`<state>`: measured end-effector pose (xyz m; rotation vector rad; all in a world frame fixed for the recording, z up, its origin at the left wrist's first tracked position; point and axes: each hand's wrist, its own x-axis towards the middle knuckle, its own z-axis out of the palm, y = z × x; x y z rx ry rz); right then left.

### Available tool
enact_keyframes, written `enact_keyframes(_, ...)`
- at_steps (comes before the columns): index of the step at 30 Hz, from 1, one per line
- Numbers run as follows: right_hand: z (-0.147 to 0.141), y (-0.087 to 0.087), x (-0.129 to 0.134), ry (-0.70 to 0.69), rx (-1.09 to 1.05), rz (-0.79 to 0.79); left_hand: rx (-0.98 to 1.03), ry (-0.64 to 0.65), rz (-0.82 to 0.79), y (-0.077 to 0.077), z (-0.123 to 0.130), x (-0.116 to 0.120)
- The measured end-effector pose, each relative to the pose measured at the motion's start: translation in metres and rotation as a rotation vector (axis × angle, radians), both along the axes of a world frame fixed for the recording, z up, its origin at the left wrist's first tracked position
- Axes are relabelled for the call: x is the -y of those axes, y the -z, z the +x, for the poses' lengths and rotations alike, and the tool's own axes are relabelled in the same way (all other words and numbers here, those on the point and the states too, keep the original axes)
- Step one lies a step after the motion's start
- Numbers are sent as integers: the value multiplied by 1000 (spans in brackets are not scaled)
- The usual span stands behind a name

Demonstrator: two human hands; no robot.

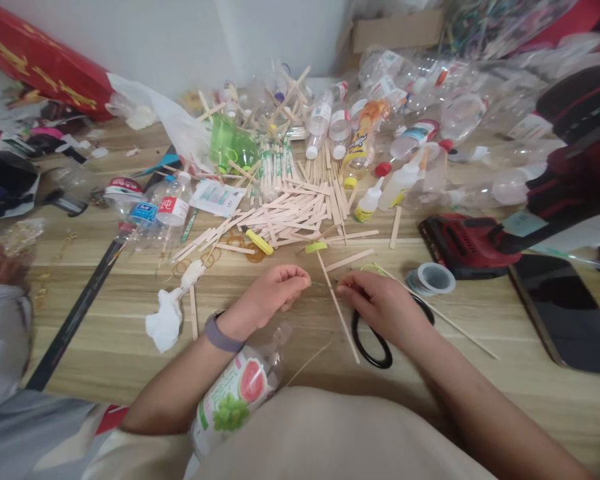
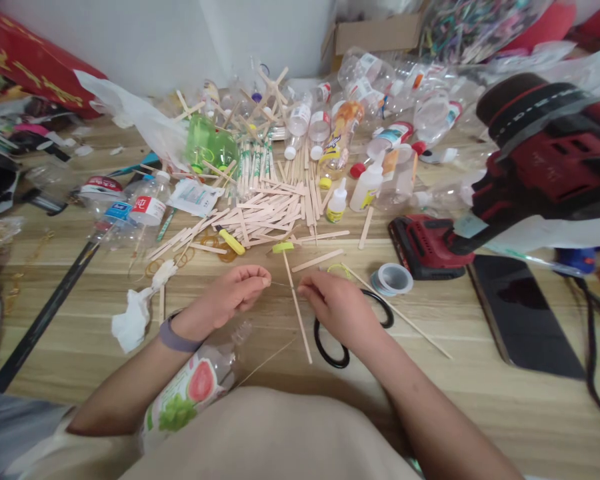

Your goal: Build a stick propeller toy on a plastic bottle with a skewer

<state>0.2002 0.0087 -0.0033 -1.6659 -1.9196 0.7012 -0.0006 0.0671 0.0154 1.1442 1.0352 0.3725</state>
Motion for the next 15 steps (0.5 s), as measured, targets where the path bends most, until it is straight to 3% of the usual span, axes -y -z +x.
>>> enact_keyframes(5, 0, -2, 0, 0, 29, -13, -59, 51, -60, -2, 1, 0)
enact_keyframes(10, -5, -8, 2, -99, -58, -95, 29, 124, -184, -1, 2, 0)
enact_keyframes(15, -7, -9, 5, -194, -119, -90, 59, 96, -186, 2, 3, 0)
